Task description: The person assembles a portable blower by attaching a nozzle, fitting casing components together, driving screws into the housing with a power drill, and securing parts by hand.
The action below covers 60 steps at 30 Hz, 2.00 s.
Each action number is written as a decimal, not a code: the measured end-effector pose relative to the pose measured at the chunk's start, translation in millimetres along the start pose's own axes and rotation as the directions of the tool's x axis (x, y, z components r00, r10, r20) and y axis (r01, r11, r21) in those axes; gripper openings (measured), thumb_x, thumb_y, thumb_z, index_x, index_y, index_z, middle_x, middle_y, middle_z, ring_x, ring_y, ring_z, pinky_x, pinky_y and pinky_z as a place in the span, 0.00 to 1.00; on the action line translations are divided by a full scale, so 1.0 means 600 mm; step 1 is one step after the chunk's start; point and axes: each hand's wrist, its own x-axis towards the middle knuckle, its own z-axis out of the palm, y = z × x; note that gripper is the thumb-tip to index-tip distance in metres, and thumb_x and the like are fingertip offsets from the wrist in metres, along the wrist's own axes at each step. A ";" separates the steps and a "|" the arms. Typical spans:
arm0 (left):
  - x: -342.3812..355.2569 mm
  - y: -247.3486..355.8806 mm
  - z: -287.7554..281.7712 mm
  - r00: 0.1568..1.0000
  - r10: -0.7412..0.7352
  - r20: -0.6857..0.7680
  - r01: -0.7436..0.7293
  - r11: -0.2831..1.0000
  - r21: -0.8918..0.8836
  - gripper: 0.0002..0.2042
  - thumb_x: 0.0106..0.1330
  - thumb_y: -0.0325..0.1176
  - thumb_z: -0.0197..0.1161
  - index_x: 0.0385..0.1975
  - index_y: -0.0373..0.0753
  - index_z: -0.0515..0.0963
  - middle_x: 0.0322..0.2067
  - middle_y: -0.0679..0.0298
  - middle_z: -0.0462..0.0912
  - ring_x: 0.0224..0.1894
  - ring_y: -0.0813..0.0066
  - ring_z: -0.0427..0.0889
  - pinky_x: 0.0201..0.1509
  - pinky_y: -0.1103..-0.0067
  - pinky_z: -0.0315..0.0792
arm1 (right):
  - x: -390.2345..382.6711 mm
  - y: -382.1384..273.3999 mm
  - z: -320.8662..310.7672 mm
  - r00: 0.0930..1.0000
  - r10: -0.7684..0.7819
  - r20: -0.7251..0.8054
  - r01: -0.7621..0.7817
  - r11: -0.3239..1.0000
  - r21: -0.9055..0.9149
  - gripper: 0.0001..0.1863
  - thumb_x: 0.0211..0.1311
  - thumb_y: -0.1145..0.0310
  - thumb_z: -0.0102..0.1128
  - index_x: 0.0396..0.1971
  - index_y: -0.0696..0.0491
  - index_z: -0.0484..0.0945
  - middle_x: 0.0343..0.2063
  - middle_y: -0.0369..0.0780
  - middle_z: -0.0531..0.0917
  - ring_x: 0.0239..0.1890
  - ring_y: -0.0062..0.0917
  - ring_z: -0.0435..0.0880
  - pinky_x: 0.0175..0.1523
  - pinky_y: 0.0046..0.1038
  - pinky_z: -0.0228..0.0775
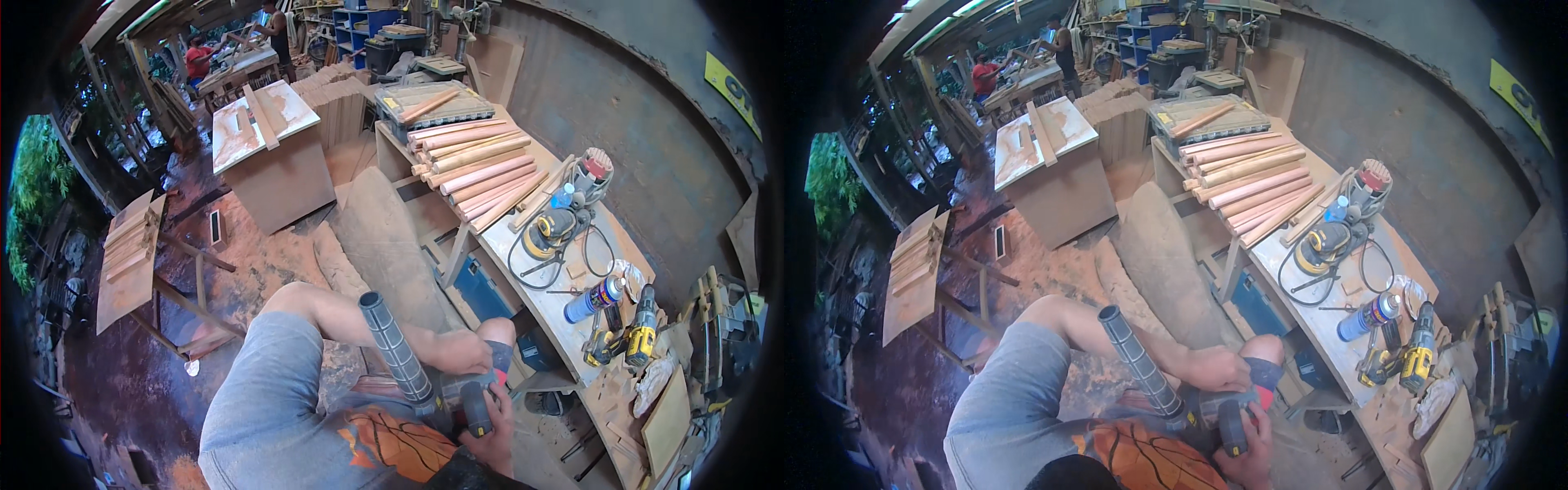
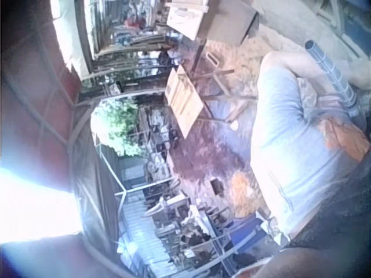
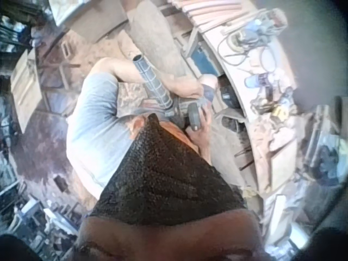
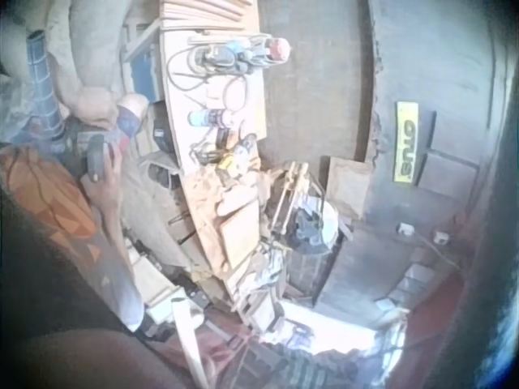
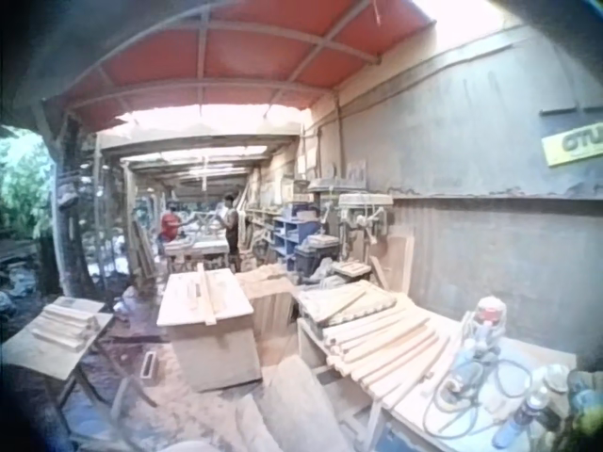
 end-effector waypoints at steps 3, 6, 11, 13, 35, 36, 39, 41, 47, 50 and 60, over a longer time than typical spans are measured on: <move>0.024 -0.028 -0.035 0.927 0.360 0.103 -0.371 0.919 0.132 0.13 0.53 0.40 0.71 0.33 0.40 0.82 0.31 0.60 0.80 0.35 0.57 0.84 0.40 0.62 0.77 | -0.001 0.003 -0.001 1.000 -0.008 0.002 0.008 1.000 -0.008 0.48 0.29 0.71 0.75 0.63 0.59 0.77 0.65 0.54 0.71 0.66 0.52 0.74 0.71 0.45 0.65; 0.039 -0.036 -0.051 0.778 0.609 0.152 -0.628 0.758 0.178 0.11 0.52 0.39 0.67 0.32 0.41 0.81 0.29 0.61 0.78 0.34 0.57 0.83 0.38 0.63 0.76 | 0.004 -0.011 -0.006 1.000 -0.004 0.013 0.004 0.999 -0.035 0.47 0.29 0.72 0.75 0.62 0.59 0.78 0.65 0.54 0.71 0.66 0.51 0.74 0.71 0.44 0.66; 0.032 -0.053 -0.008 0.812 0.578 0.073 -0.583 0.811 0.059 0.08 0.56 0.38 0.65 0.32 0.42 0.81 0.30 0.62 0.78 0.32 0.56 0.82 0.38 0.63 0.76 | 0.000 -0.008 0.000 0.999 0.043 -0.009 -0.042 0.995 0.087 0.42 0.30 0.73 0.73 0.58 0.58 0.80 0.64 0.53 0.72 0.65 0.51 0.74 0.70 0.44 0.67; 0.021 -0.037 -0.006 0.937 0.297 0.185 -0.304 0.952 0.014 0.07 0.62 0.37 0.63 0.33 0.43 0.83 0.31 0.61 0.80 0.32 0.55 0.83 0.39 0.61 0.77 | -0.003 -0.009 0.001 0.997 0.076 -0.012 -0.075 0.993 0.091 0.40 0.31 0.73 0.71 0.57 0.58 0.80 0.63 0.53 0.73 0.65 0.50 0.74 0.69 0.43 0.68; 0.018 0.048 0.032 0.762 -0.627 0.164 0.645 0.708 -0.288 0.09 0.60 0.35 0.69 0.28 0.36 0.87 0.27 0.52 0.88 0.34 0.54 0.89 0.42 0.64 0.82 | -0.011 -0.016 0.010 0.999 0.022 -0.042 -0.023 0.999 -0.034 0.43 0.34 0.67 0.73 0.60 0.60 0.77 0.61 0.53 0.74 0.60 0.52 0.79 0.64 0.44 0.74; 0.012 0.050 0.029 0.817 -0.564 0.120 0.569 0.752 -0.332 0.09 0.62 0.35 0.68 0.31 0.36 0.87 0.28 0.53 0.88 0.35 0.53 0.89 0.43 0.64 0.81 | -0.011 -0.016 0.009 0.998 0.042 -0.053 -0.043 0.999 -0.019 0.42 0.33 0.68 0.71 0.59 0.59 0.78 0.61 0.53 0.75 0.60 0.51 0.80 0.64 0.43 0.73; -0.003 0.044 0.020 0.920 -0.391 0.030 0.382 0.873 -0.304 0.09 0.66 0.37 0.68 0.35 0.38 0.86 0.31 0.55 0.88 0.36 0.53 0.88 0.44 0.64 0.81 | -0.010 -0.019 0.012 0.995 0.075 -0.062 -0.075 0.997 0.002 0.42 0.32 0.70 0.70 0.59 0.59 0.79 0.62 0.53 0.75 0.60 0.49 0.80 0.64 0.41 0.72; -0.009 0.035 0.006 0.960 -0.278 -0.010 0.269 0.935 -0.230 0.09 0.68 0.37 0.67 0.37 0.39 0.86 0.33 0.57 0.88 0.38 0.53 0.87 0.44 0.64 0.80 | -0.012 -0.018 0.013 0.995 0.085 -0.056 -0.084 0.996 0.007 0.43 0.32 0.70 0.70 0.60 0.59 0.79 0.62 0.53 0.74 0.61 0.49 0.80 0.64 0.41 0.72; -0.011 -0.003 -0.013 0.996 0.085 0.004 -0.081 0.967 -0.240 0.08 0.70 0.37 0.66 0.39 0.41 0.86 0.39 0.61 0.85 0.43 0.54 0.86 0.45 0.64 0.80 | -0.013 -0.007 0.009 0.998 0.020 -0.053 -0.019 1.000 0.023 0.44 0.32 0.70 0.70 0.62 0.59 0.78 0.64 0.54 0.73 0.61 0.48 0.79 0.64 0.41 0.73; -0.014 -0.013 -0.011 0.987 0.156 -0.032 -0.159 0.962 -0.224 0.07 0.69 0.34 0.64 0.41 0.41 0.86 0.42 0.62 0.85 0.43 0.56 0.86 0.45 0.66 0.80 | -0.016 -0.004 0.006 0.998 0.021 -0.066 -0.016 0.997 0.069 0.45 0.32 0.69 0.71 0.62 0.59 0.77 0.64 0.54 0.73 0.61 0.48 0.79 0.64 0.40 0.73; -0.002 -0.050 -0.032 0.726 0.685 0.062 -0.684 0.711 0.166 0.24 0.58 0.34 0.62 0.57 0.36 0.79 0.56 0.54 0.80 0.51 0.58 0.82 0.52 0.69 0.81 | -0.021 -0.010 -0.006 0.998 0.055 -0.008 -0.054 0.995 0.082 0.45 0.32 0.67 0.74 0.62 0.58 0.78 0.62 0.53 0.73 0.60 0.49 0.80 0.64 0.42 0.72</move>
